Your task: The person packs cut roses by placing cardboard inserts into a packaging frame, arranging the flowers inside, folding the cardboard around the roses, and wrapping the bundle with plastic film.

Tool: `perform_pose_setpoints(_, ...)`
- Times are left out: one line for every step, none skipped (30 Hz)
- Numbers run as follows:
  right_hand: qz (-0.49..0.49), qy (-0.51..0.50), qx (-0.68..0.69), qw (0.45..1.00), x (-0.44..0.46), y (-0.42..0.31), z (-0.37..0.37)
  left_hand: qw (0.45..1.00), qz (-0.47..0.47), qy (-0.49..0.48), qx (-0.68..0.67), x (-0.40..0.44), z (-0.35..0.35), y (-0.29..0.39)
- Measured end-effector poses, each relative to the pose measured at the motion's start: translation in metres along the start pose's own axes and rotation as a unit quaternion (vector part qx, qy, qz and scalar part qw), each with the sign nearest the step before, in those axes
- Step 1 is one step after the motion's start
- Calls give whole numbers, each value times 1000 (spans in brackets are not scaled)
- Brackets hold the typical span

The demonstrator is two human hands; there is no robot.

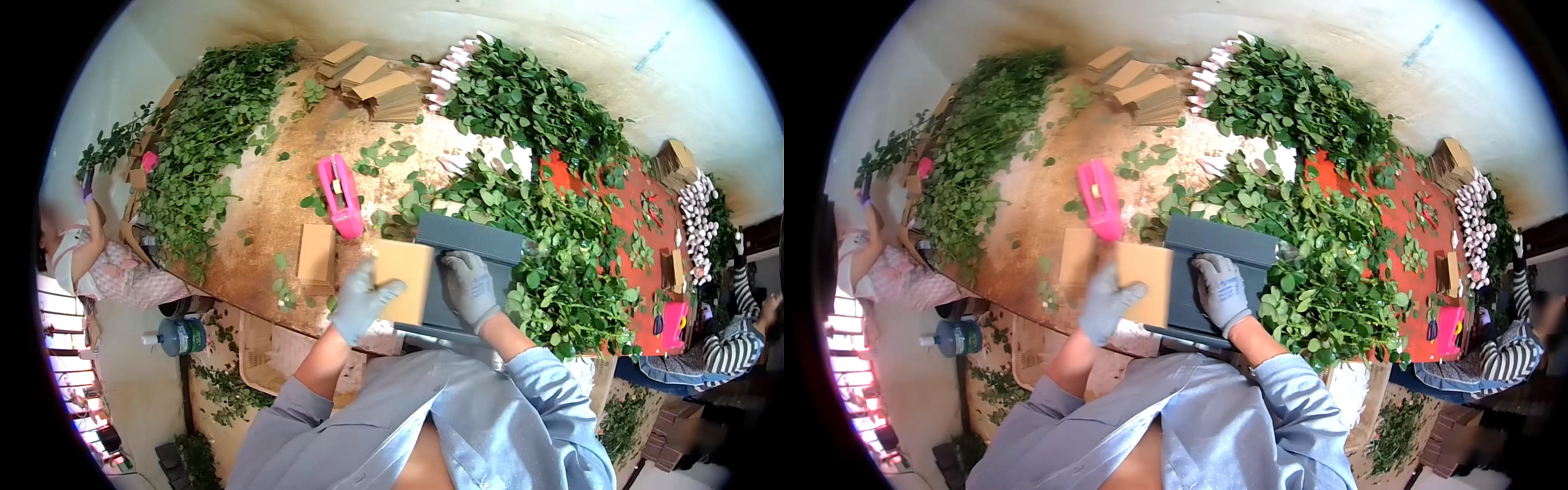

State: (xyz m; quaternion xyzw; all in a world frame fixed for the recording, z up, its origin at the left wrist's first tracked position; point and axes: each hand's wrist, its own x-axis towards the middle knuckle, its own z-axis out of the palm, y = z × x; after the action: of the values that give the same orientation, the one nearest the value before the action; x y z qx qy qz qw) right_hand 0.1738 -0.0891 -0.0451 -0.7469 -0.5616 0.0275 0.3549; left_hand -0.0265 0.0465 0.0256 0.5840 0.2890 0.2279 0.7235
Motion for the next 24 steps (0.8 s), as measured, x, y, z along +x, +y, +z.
perform_pose_setpoints(4, -9, 8, 1000, 1, -1, -3, 996, -49, -73, 4, 4, 7, -8)
perform_pose_setpoints(5, -21, 16, 1000, 2, 0, -6, 985, -96, -141, 6, 9, 12, -20)
perform_pose_setpoints(5, -47, 28, 999, 1, 6, -6, 987, -94, -133, -5, 14, 15, -33)
perform_pose_setpoints(-3, -60, 26, 998, 0, 8, -10, 976, -141, -164, -39, 20, 17, -45)
perform_pose_setpoints(-4, -82, 46, 996, 0, 9, -15, 961, -185, -194, -73, 22, 19, -55)
perform_pose_setpoints(-6, -104, 65, 992, 1, 11, -18, 962, -184, -183, -85, 25, 20, -60)
perform_pose_setpoints(0, -122, 92, 988, 1, 14, -22, 965, -179, -185, -59, 27, 21, -64)
perform_pose_setpoints(-9, -136, 93, 986, -1, 16, -25, 967, -174, -186, -30, 29, 20, -67)
perform_pose_setpoints(89, -138, 217, 962, -3, 13, -30, 972, -174, -160, -16, 27, 26, -57)
perform_pose_setpoints(134, -151, 275, 940, -3, 9, -34, 974, -174, -144, -27, 27, 28, -53)
perform_pose_setpoints(181, -158, 330, 913, -3, 5, -38, 973, -185, -140, 19, 28, 29, -49)
perform_pose_setpoints(264, -188, 384, 865, -2, -1, -38, 968, -196, -139, 65, 29, 30, -48)
perform_pose_setpoints(346, -214, 431, 806, -2, -8, -38, 976, -179, -118, 40, 29, 34, -53)
perform_pose_setpoints(425, -234, 469, 738, 0, -14, -41, 977, -178, -108, 34, 31, 36, -55)
perform_pose_setpoints(405, -240, 381, 796, 2, -19, -47, 977, -171, -103, 69, 33, 38, -55)
perform_pose_setpoints(404, -246, 378, 796, 6, -18, -45, 976, -164, -100, 105, 34, 38, -55)
perform_pose_setpoints(395, -250, 291, 835, 11, -16, -42, 980, -124, -86, 132, 35, 38, -61)
perform_pose_setpoints(381, -250, 201, 867, 15, -13, -38, 981, -125, -80, 129, 35, 35, -62)
perform_pose_setpoints(389, -249, 232, 856, 16, -12, -36, 977, -174, -21, 123, 36, 33, -61)
perform_pose_setpoints(389, -252, 230, 856, 17, -11, -36, 968, -222, 35, 117, 36, 31, -60)
perform_pose_setpoints(378, -269, 186, 866, 25, -18, -39, 970, -213, 57, 101, 33, 24, -57)
perform_pose_setpoints(366, -285, 141, 875, 30, -22, -40, 970, -213, 57, 99, 29, 15, -55)
perform_pose_setpoints(368, -286, 140, 874, 32, -21, -39, 974, -127, 57, 181, 24, 6, -53)
perform_pose_setpoints(370, -309, 132, 866, 33, -18, -39, 963, -39, 56, 260, 20, 2, -47)
